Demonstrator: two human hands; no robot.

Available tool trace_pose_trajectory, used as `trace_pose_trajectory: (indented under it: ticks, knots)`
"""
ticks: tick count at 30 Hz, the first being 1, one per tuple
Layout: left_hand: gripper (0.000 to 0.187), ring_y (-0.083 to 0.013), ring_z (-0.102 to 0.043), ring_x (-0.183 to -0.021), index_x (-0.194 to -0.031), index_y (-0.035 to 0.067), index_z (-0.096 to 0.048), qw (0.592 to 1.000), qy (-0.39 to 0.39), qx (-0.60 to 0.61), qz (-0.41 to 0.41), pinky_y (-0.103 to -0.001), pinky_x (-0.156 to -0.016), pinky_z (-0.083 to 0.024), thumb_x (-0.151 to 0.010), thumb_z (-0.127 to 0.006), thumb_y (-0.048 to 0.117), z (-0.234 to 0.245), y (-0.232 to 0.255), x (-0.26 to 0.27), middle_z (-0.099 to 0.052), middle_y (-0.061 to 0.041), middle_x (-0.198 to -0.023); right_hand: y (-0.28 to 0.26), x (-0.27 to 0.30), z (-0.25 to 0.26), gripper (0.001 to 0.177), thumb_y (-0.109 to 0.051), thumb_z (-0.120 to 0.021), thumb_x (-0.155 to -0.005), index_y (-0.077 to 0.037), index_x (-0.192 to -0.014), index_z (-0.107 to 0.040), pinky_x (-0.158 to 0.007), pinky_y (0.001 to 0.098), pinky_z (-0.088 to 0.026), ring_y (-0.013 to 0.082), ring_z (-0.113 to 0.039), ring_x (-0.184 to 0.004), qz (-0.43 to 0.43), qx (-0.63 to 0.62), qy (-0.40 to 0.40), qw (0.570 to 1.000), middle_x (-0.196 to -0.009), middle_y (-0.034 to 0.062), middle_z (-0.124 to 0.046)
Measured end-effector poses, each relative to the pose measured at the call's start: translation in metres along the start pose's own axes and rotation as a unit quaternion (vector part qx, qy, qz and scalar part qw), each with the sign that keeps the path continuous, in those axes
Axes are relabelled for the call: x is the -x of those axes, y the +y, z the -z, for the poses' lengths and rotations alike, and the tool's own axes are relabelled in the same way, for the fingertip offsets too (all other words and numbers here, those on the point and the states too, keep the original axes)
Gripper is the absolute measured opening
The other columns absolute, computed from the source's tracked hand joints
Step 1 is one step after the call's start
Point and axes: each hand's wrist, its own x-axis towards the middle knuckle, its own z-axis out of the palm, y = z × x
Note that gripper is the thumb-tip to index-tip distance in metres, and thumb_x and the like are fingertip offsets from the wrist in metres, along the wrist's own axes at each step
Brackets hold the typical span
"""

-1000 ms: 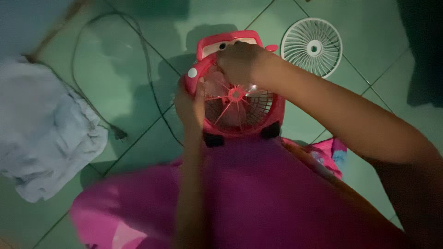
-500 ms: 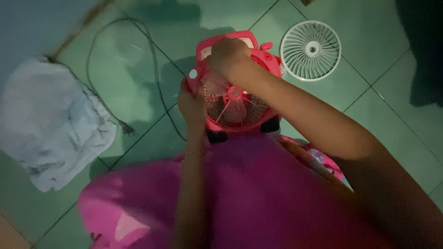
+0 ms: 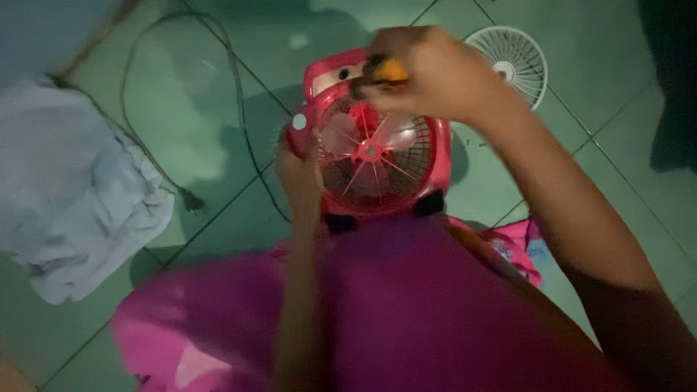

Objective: The person reassembles a pink car-shaped electric fan on the floor. They place the fan blade onto the motor shaft, secure it with a white plastic nut using a screwdriver, then attach the front grille and tighten the central red cap.

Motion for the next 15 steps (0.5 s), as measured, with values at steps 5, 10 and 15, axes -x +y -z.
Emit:
trace_pose_trajectory:
  ticks: [5,10,15]
  knots:
    - [0.056,-0.0278,-0.072,-0.102,-0.138,-0.001,-0.06,0.997,0.021,-0.045,-0.059,-0.04,-0.088,-0.056,-0.105,-0.064,0.045,0.0,0.018,0.005,-0.072,-0.017,-0.115,0.016,0.067,0.037,0.039,-0.036,-0.084,-0.101,0.0,-0.105,-0.07,-0.072,0.0339,-0.059,0.0221,-0.073,-0.078,-0.117,0.011,0.056,0.992,-0.088,0.0147,-0.072]
    - [0.056,-0.0305,-0.072,-0.102,-0.139,-0.001,-0.057,0.998,0.007,-0.065,-0.005,-0.041,-0.087,-0.056,-0.1,-0.067,0.039,0.001,0.033,0.008,-0.07,-0.018,-0.117,0.013,0.081,0.02,0.036,-0.03,-0.084,-0.098,0.002,-0.109,-0.07,-0.073,0.0337,-0.06,0.0216,-0.072,-0.077,-0.116,-0.018,0.031,0.993,-0.09,0.0143,-0.072]
    - [0.054,-0.034,-0.068,-0.115,-0.139,-0.002,-0.058,0.997,0.019,-0.059,-0.04,-0.044,-0.096,-0.054,-0.103,-0.068,0.037,0.0,0.04,0.009,-0.068,-0.021,-0.127,0.014,0.065,0.0,0.033,-0.027,-0.082,-0.095,0.002,-0.104,-0.071,-0.066,0.0346,-0.06,0.0238,-0.074,-0.072,-0.094,-0.023,0.004,0.995,-0.083,0.0152,-0.072]
